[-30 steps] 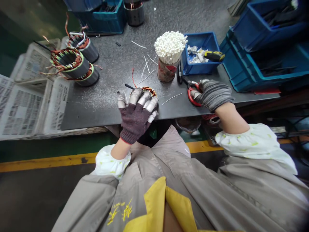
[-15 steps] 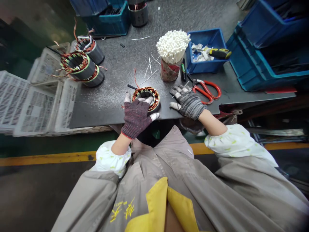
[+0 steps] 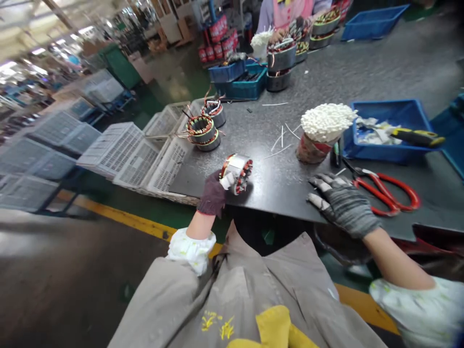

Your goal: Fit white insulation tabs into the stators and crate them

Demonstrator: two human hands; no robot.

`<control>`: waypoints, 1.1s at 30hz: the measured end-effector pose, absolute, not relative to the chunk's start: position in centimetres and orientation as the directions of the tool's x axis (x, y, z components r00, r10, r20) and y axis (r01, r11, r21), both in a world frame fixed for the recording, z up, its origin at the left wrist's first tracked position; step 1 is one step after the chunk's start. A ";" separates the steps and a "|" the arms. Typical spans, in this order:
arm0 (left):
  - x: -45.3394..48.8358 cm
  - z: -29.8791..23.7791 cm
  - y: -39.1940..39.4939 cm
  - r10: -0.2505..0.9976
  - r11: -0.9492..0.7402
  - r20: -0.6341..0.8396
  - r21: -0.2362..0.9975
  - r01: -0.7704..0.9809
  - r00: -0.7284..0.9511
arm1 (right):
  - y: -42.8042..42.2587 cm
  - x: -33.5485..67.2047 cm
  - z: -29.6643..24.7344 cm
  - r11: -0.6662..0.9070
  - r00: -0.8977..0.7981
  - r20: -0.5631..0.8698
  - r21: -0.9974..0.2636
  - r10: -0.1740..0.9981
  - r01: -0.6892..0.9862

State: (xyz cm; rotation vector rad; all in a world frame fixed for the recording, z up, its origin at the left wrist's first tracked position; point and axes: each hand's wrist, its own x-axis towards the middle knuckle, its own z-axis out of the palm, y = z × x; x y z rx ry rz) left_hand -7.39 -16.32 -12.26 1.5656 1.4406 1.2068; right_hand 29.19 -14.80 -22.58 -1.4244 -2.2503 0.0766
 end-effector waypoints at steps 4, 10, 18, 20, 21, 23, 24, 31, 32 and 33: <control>-12.6 -8.1 -12.5 0.896 -0.240 0.429 0.685 0.688 -0.115 | -15.0 29.0 -22.7 0.459 -0.336 0.384 -0.293 0.860 0.839; -16.6 -2.3 0.2 0.868 0.008 0.486 0.196 0.981 -0.104 | -15.1 29.1 -23.1 0.446 -0.322 0.387 -0.290 0.864 0.847; -16.8 -2.9 3.4 0.867 0.030 0.489 0.145 0.989 -0.098 | -15.4 29.1 -22.4 0.436 -0.307 0.377 -0.326 0.874 0.839; -15.6 -4.9 0.3 0.775 -0.181 0.626 0.087 0.980 0.087 | -15.5 28.9 -21.9 0.425 -0.304 0.358 -0.335 0.883 0.841; -14.6 -6.2 -1.6 0.764 -0.253 0.625 0.061 0.965 0.161 | -15.5 28.9 -21.7 0.423 -0.308 0.345 -0.337 0.887 0.841; -11.6 -9.2 -5.4 0.867 -0.384 0.338 -0.014 0.923 0.366 | -15.4 28.8 -21.5 0.422 -0.318 0.322 -0.340 0.892 0.840; -9.7 -10.8 -7.1 0.864 -0.455 0.236 -0.014 0.891 0.445 | -15.3 28.8 -21.4 0.421 -0.320 0.315 -0.339 0.894 0.841; 4.0 -15.5 -8.1 0.734 -0.678 0.004 -0.064 0.732 0.680 | -15.3 28.8 -21.7 0.416 -0.306 0.340 -0.321 0.889 0.851; 4.5 -14.9 -7.2 0.707 -0.705 0.035 -0.052 0.708 0.707 | -15.4 28.8 -21.7 0.420 -0.308 0.346 -0.318 0.886 0.850; 4.2 -13.9 -6.2 0.684 -0.723 0.086 -0.051 0.689 0.724 | -15.5 28.8 -21.7 0.426 -0.312 0.353 -0.314 0.882 0.849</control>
